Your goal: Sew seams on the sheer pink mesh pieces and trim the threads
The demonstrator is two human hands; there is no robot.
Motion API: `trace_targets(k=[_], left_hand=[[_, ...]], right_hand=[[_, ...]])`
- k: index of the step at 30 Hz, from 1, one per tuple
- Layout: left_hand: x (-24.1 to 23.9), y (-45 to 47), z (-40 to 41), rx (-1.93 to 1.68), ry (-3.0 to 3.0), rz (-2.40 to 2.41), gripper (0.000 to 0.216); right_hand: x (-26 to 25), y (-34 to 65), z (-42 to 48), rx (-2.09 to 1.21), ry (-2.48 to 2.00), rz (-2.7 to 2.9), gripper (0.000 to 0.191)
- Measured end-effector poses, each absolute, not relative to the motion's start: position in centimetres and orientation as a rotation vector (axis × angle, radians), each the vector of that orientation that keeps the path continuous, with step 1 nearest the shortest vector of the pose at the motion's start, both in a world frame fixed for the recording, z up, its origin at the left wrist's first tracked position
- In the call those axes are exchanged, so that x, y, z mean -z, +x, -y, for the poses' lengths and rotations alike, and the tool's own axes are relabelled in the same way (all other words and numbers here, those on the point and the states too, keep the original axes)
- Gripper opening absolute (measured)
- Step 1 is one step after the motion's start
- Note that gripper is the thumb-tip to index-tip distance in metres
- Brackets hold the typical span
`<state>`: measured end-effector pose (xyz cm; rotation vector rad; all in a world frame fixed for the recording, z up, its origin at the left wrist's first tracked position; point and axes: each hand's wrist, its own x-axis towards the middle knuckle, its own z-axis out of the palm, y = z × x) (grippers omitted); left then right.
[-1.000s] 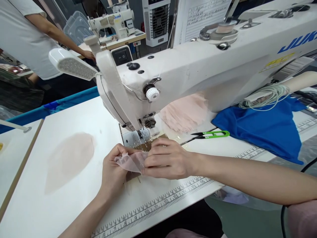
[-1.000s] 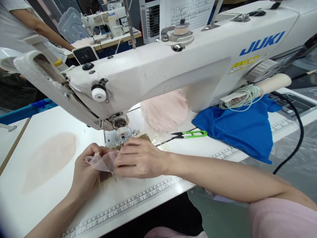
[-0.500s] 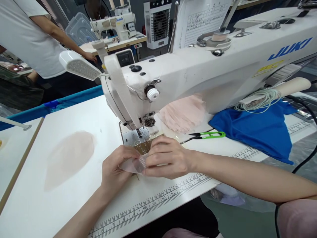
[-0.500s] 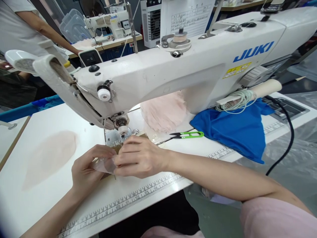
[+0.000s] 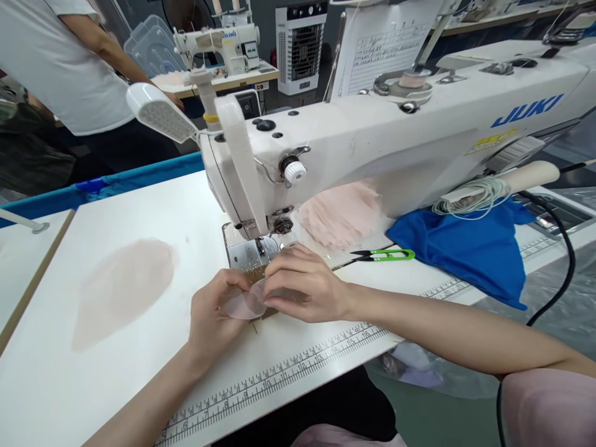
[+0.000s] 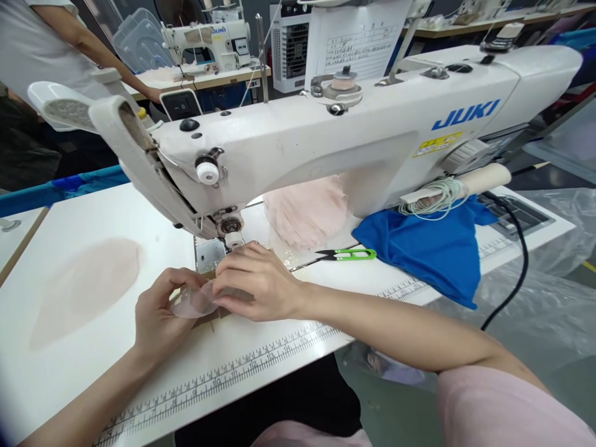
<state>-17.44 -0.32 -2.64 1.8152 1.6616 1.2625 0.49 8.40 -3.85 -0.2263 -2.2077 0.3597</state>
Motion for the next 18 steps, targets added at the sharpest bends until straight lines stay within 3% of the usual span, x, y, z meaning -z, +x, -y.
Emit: trace_targets(k=[18], left_hand=[[3.04,-16.64,-0.44,-1.533,2.378,-1.541,0.031]], right_hand=[[4.23,-0.16,-7.73,-0.416,-0.312,2.191,0.012]])
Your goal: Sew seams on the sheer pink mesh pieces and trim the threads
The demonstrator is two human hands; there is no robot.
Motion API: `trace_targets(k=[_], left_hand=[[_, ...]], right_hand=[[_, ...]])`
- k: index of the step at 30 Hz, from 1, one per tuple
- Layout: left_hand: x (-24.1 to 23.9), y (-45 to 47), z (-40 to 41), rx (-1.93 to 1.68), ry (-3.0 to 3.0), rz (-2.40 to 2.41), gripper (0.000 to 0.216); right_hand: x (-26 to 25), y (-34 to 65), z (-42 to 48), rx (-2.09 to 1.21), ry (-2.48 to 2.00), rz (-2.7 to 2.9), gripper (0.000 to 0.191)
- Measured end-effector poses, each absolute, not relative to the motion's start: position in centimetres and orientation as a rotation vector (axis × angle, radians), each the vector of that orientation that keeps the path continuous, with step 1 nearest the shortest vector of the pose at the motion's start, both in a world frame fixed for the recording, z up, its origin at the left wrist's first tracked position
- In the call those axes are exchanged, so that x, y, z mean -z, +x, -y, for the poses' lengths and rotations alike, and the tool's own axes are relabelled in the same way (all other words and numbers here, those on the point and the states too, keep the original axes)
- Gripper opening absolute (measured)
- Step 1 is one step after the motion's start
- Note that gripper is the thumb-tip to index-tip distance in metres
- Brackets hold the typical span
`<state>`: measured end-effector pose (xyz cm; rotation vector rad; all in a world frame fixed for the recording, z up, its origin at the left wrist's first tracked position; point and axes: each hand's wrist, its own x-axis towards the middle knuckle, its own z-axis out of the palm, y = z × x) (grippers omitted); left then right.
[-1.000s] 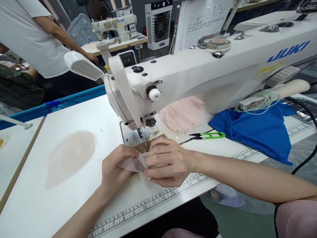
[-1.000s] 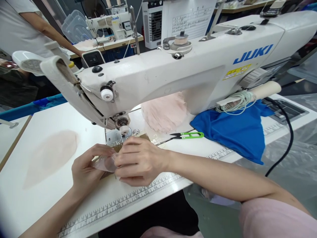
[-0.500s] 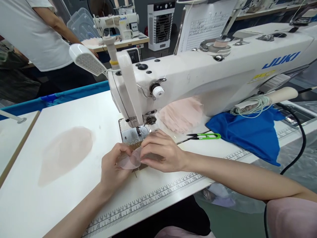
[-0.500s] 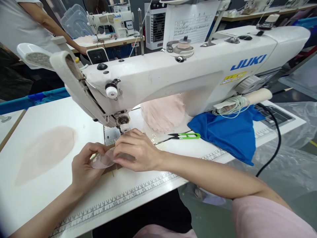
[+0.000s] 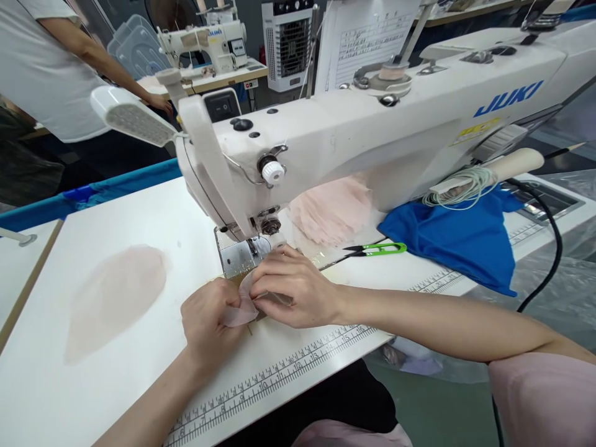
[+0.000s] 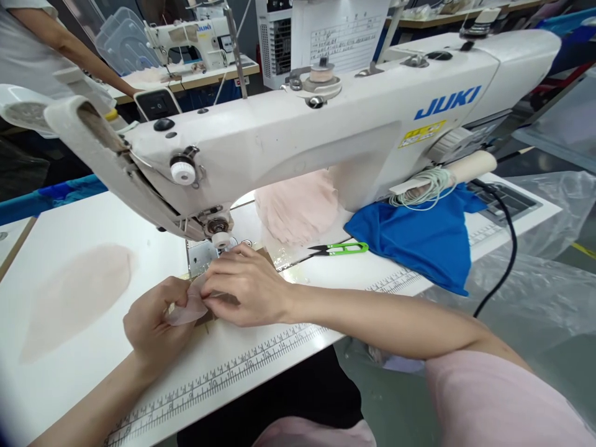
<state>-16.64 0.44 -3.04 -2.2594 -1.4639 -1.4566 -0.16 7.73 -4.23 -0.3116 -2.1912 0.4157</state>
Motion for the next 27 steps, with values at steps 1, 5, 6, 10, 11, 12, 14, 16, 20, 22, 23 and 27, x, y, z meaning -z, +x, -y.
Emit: trace_targets(k=[1,5,6,10,11,12,14,16,20,22,23,27], left_hand=[[3.01,-16.62,-0.57,1.437,-2.256,1.423,0.032],[2.94,-16.59,-0.93,1.379,-2.247,1.282,0.035],[2.92,-16.59,-0.98,1.368,-2.244,1.260,0.035],[2.70,-16.66,-1.05,1.341,-2.212,1.217,0.034],[2.63,-16.70,-1.05,1.338,-2.201,1.217,0.034],[2.56,-16.75,-1.05,1.334,-2.193,1.219,0.034],[2.46,-16.85,-1.04,1.323,-2.188,1.226,0.034],[2.43,-16.94,-1.04,1.311,-2.190,1.216,0.034],[2.53,-17.07,-1.05,1.268,-2.212,1.175,0.034],[2.65,-17.12,-1.03,1.243,-2.234,1.159,0.035],[2.73,-17.15,-1.02,1.234,-2.242,1.152,0.035],[2.99,-17.20,-0.99,1.218,-2.257,1.136,0.037]], right_hand=[[4.27,-0.14,-7.72,-0.427,-0.316,2.197,0.013],[4.27,-0.06,-7.70,-0.445,-0.342,2.211,0.015],[4.23,-0.02,-7.70,-0.446,-0.351,2.206,0.015],[3.92,0.22,-7.82,-0.458,-0.359,2.134,0.012],[3.83,0.28,-7.86,-0.464,-0.357,2.113,0.011],[3.74,0.33,-7.90,-0.470,-0.355,2.097,0.011],[3.61,0.36,-7.94,-0.474,-0.352,2.080,0.011],[3.57,0.31,-7.93,-0.463,-0.350,2.083,0.010],[3.74,0.14,-7.84,-0.384,-0.332,2.119,0.011],[3.80,0.10,-7.81,-0.347,-0.309,2.146,0.011],[3.79,0.10,-7.78,-0.336,-0.301,2.163,0.011],[3.52,0.15,-7.63,-0.308,-0.296,2.213,0.015]])
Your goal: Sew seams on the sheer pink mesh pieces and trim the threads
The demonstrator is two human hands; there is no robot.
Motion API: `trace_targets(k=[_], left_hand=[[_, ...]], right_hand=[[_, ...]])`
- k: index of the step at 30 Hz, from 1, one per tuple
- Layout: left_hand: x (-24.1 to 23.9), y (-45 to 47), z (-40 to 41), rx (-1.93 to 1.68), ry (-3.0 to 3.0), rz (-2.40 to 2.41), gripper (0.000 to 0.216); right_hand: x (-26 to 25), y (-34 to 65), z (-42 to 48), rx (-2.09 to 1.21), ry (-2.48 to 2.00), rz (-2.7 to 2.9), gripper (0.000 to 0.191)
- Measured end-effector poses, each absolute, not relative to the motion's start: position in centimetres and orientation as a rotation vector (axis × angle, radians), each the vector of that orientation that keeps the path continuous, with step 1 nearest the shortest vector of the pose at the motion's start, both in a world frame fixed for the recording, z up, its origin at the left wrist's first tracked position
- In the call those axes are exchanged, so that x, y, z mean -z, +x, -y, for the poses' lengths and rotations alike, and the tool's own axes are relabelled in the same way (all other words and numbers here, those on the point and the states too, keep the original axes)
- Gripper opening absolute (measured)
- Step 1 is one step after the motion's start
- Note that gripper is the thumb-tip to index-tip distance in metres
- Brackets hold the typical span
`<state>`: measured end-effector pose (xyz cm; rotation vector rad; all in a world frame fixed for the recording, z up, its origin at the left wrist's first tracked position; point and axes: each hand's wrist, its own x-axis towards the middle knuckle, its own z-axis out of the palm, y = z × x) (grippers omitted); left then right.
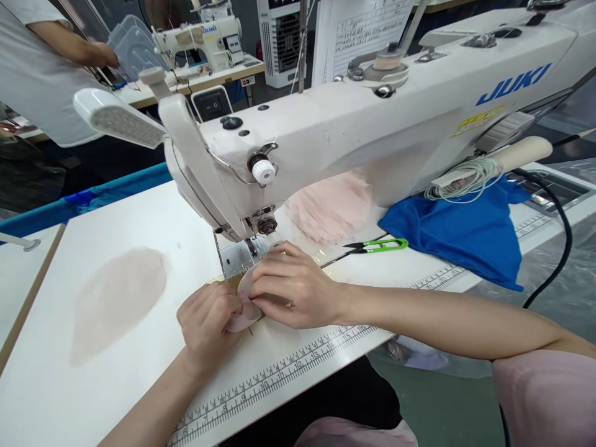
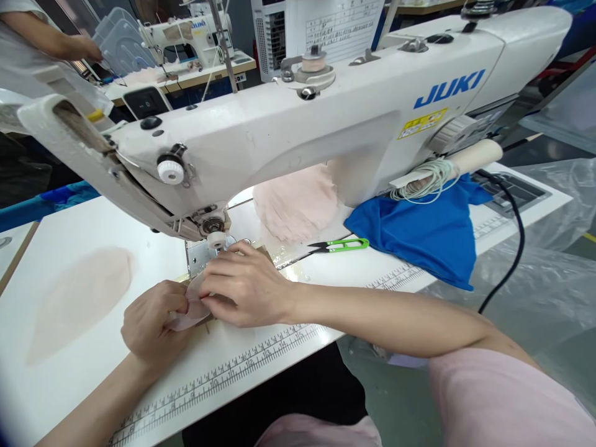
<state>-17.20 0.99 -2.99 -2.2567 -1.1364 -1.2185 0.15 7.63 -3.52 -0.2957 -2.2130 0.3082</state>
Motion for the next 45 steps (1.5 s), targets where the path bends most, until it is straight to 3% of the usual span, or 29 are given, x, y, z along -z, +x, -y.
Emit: trace_targets(k=[27,36,45], left_hand=[[3.2,-17.6,-1.0,1.203,-2.255,1.142,0.037],[2.8,-17.7,-0.8,1.328,-2.183,1.254,0.034],[3.2,-18.0,-0.5,1.548,-2.101,1.488,0.030]], right_hand=[[3.3,0.3,-7.7,-0.248,-0.305,2.197,0.015],[3.3,0.6,-8.1,-0.494,-0.357,2.114,0.009],[3.2,0.8,-8.4,-0.378,-0.354,2.064,0.005]])
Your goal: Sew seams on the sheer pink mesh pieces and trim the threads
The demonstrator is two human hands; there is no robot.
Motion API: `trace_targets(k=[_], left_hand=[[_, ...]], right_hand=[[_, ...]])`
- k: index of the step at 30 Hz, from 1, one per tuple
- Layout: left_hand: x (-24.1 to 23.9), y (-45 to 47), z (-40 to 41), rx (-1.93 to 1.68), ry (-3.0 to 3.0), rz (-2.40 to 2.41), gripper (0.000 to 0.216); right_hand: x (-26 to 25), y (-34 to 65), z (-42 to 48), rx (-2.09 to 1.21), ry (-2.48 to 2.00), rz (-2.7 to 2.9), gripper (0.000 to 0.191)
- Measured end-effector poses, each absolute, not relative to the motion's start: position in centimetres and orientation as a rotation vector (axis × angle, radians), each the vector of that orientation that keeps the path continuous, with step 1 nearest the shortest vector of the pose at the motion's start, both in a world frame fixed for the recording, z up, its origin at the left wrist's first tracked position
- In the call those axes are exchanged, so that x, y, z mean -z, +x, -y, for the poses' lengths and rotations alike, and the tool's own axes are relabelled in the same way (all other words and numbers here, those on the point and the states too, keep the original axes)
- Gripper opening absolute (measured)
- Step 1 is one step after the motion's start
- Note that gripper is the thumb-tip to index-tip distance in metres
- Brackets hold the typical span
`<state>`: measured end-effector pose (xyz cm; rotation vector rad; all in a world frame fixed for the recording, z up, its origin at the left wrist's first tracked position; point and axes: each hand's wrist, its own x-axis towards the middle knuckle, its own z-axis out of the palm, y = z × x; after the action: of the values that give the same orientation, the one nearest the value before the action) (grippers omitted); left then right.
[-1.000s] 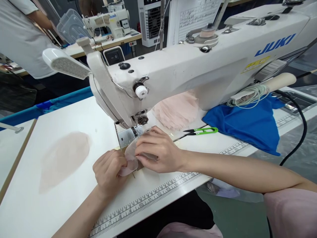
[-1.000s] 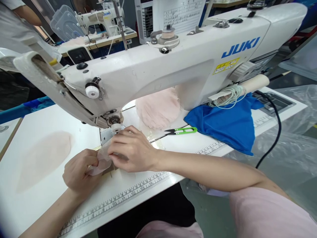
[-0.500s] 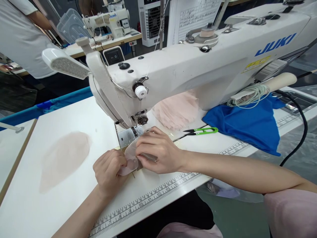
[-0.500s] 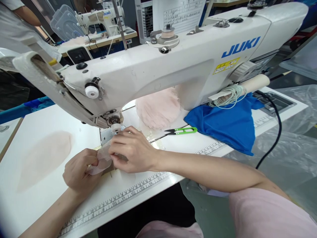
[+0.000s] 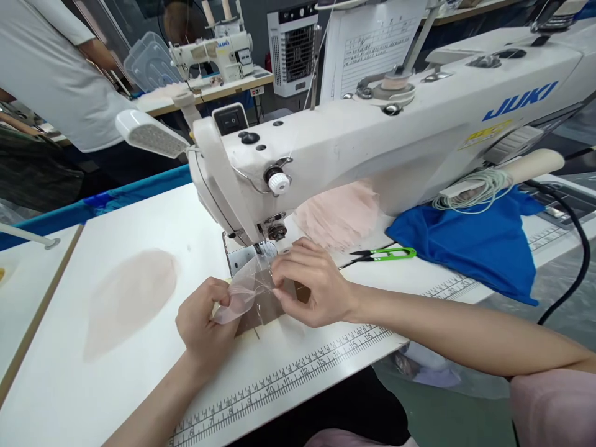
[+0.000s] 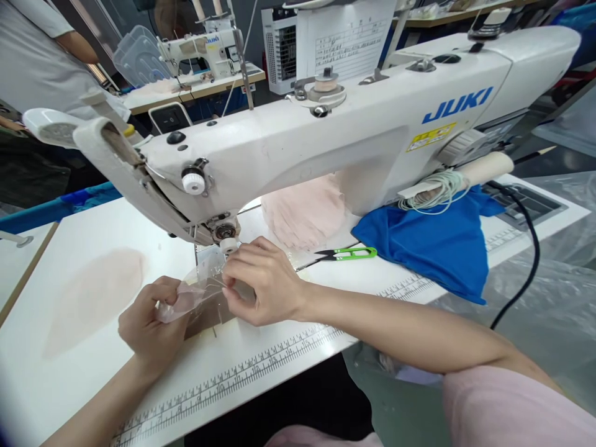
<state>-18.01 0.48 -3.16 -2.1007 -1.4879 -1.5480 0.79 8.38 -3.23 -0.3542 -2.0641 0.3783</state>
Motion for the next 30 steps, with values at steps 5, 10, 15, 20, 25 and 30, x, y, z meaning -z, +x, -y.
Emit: trace_targets(k=[5,10,15,20,25,30], left_hand=[[2.2,-16.7,0.1,1.543,-2.188,1.818,0.026],[0.9,-16.9,-0.3,1.454,-2.547,2.478,0.027],[0.3,-19.1,-1.3,1.596,-2.826,2.824,0.025],[0.9,-20.1,-1.9,1.750,-2.698,3.043,0.024],[1.2,-20.1,-2.0,1.884,-2.677,2.997,0.021],[1.6,-20.4,-2.1,1.954,-2.695,2.962,0.017]], right_hand=[[3.4,0.5,-8.0,-0.266,-0.300,2.188,0.035],[3.3,0.5,-8.5,-0.896,-0.306,2.106,0.013],[2.4,1.3,-9.7,-1.858,-0.522,1.844,0.022],[1.4,1.9,-10.1,-2.125,-0.572,1.693,0.025],[1.1,2.0,-10.5,-2.000,-0.810,1.751,0.040],[1.3,2.2,-11.0,-1.962,-0.910,1.848,0.040]])
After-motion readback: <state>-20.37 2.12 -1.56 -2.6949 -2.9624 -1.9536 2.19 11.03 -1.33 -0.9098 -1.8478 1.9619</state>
